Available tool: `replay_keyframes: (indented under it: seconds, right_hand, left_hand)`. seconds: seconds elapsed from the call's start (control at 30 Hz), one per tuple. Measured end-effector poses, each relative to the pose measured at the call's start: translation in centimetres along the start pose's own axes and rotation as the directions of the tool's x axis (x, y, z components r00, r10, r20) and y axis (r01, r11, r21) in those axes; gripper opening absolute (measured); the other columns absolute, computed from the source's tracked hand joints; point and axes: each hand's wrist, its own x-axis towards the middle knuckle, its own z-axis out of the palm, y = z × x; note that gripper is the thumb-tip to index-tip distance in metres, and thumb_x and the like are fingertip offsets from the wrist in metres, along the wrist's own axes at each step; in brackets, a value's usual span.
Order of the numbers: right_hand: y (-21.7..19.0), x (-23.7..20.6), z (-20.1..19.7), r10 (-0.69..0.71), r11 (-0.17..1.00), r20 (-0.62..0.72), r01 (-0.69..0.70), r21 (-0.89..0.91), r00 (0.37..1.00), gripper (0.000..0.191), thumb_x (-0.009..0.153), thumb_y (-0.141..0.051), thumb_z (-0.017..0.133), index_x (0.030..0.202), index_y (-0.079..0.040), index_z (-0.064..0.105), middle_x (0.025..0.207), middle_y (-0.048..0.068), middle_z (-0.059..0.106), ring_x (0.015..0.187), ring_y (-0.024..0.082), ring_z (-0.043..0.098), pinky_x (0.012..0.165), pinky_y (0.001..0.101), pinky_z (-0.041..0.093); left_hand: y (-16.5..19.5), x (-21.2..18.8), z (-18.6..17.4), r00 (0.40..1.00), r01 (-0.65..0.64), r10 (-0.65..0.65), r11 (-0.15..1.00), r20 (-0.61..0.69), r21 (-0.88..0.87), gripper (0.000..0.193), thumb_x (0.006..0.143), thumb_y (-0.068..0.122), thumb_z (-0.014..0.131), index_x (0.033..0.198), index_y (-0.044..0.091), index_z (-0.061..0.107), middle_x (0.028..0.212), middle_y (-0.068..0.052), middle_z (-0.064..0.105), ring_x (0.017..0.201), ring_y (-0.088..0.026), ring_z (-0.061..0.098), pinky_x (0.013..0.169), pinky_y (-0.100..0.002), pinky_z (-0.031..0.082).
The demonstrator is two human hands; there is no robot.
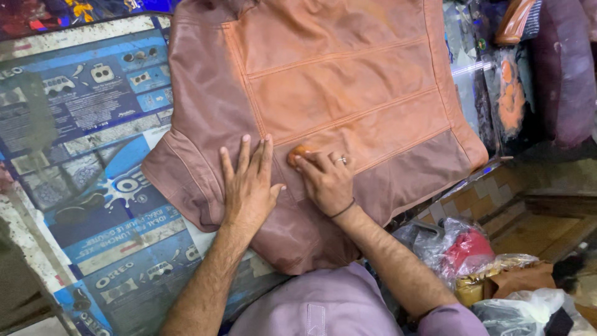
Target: The person rubs orange dye into the front panel of a leather vest-like garment using a small sponge, working the color across the surface by hand. They periodically dip the sponge into a bottle of orange dye on the work table and continue spreading the color over untreated areas of the leather.
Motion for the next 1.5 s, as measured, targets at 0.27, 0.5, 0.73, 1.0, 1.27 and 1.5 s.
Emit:
replay_keyframes:
  seconds: [0.27, 0.5, 0.73, 1.0, 1.27, 1.5]
  right_hand:
    - [-1.1, 1.4, 1.7, 0.123, 0.991, 0.026, -0.121, -0.047, 0.992, 0.024, 0.089, -0.020, 0.071, 0.111, -0.023, 0.081, 0.106, -0.001, 0.068, 0.093, 0.025, 0.057, 0.083, 0.0480, 0.037]
    - [-0.7, 2.0, 1.6, 0.219, 0.976, -0.007, -0.219, -0.017, 0.976, 0.020, 0.090, -0.022, 0.073, 0.108, -0.024, 0.080, 0.106, -0.005, 0.068, 0.095, 0.024, 0.058, 0.080, 0.0456, 0.036]
    - [-1.5, 2.0, 0.5, 0.155, 0.986, 0.051, -0.151, -0.063, 0.987, 0.015, 0.091, -0.020, 0.073, 0.104, -0.025, 0.080, 0.105, -0.007, 0.068, 0.094, 0.021, 0.058, 0.083, 0.0449, 0.037]
    - [0.3, 0.7, 0.1, 0.260, 0.961, 0.009, -0.258, -0.101, 0.965, 0.020, 0.094, -0.017, 0.072, 0.112, -0.023, 0.080, 0.121, -0.004, 0.069, 0.100, 0.024, 0.059, 0.080, 0.0451, 0.037]
    - [-0.2, 1.4, 0.6, 0.150, 0.989, 0.054, -0.150, -0.014, 0.987, 0.025, 0.088, -0.018, 0.073, 0.111, -0.022, 0.080, 0.121, -0.003, 0.067, 0.100, 0.026, 0.060, 0.079, 0.0460, 0.037]
    - [-2.7, 1.5, 2.2, 0.226, 0.974, -0.017, -0.226, -0.021, 0.974, 0.023, 0.089, -0.017, 0.071, 0.110, -0.022, 0.079, 0.120, -0.005, 0.067, 0.104, 0.024, 0.060, 0.089, 0.0464, 0.041]
  left_hand:
    - [-0.5, 0.1, -1.1, 0.999, 0.033, -0.033, 0.999, -0.006, 0.018, 0.113, 0.069, 0.039, 0.088, 0.157, 0.003, 0.027, 0.150, -0.012, 0.051, 0.153, -0.037, 0.022, 0.119, -0.070, 0.005]
    - [-0.7, 0.0, -0.6, 0.999, 0.022, -0.022, 1.000, -0.036, 0.009, 0.114, 0.069, 0.038, 0.088, 0.157, 0.001, 0.026, 0.150, -0.012, 0.054, 0.154, -0.036, 0.021, 0.120, -0.068, 0.003]
    - [-0.7, -0.1, -0.7, 0.999, 0.031, -0.031, 0.999, -0.020, -0.014, 0.115, 0.069, 0.036, 0.089, 0.157, 0.001, 0.024, 0.150, -0.012, 0.054, 0.154, -0.036, 0.021, 0.121, -0.069, 0.003]
    - [-0.9, -0.1, -0.5, 0.999, 0.013, -0.014, 1.000, -0.048, -0.024, 0.115, 0.069, 0.036, 0.089, 0.157, 0.000, 0.024, 0.151, -0.011, 0.052, 0.154, -0.037, 0.022, 0.121, -0.069, 0.006]
    - [-1.0, -0.2, -0.6, 0.999, 0.014, -0.015, 1.000, -0.041, -0.026, 0.116, 0.069, 0.036, 0.088, 0.158, 0.001, 0.023, 0.152, -0.011, 0.051, 0.154, -0.036, 0.021, 0.121, -0.069, 0.005]
    - [-1.0, -0.2, -0.7, 0.999, 0.036, -0.036, 0.999, -0.004, 0.005, 0.115, 0.068, 0.038, 0.089, 0.157, 0.002, 0.025, 0.149, -0.012, 0.054, 0.154, -0.036, 0.020, 0.120, -0.068, 0.004]
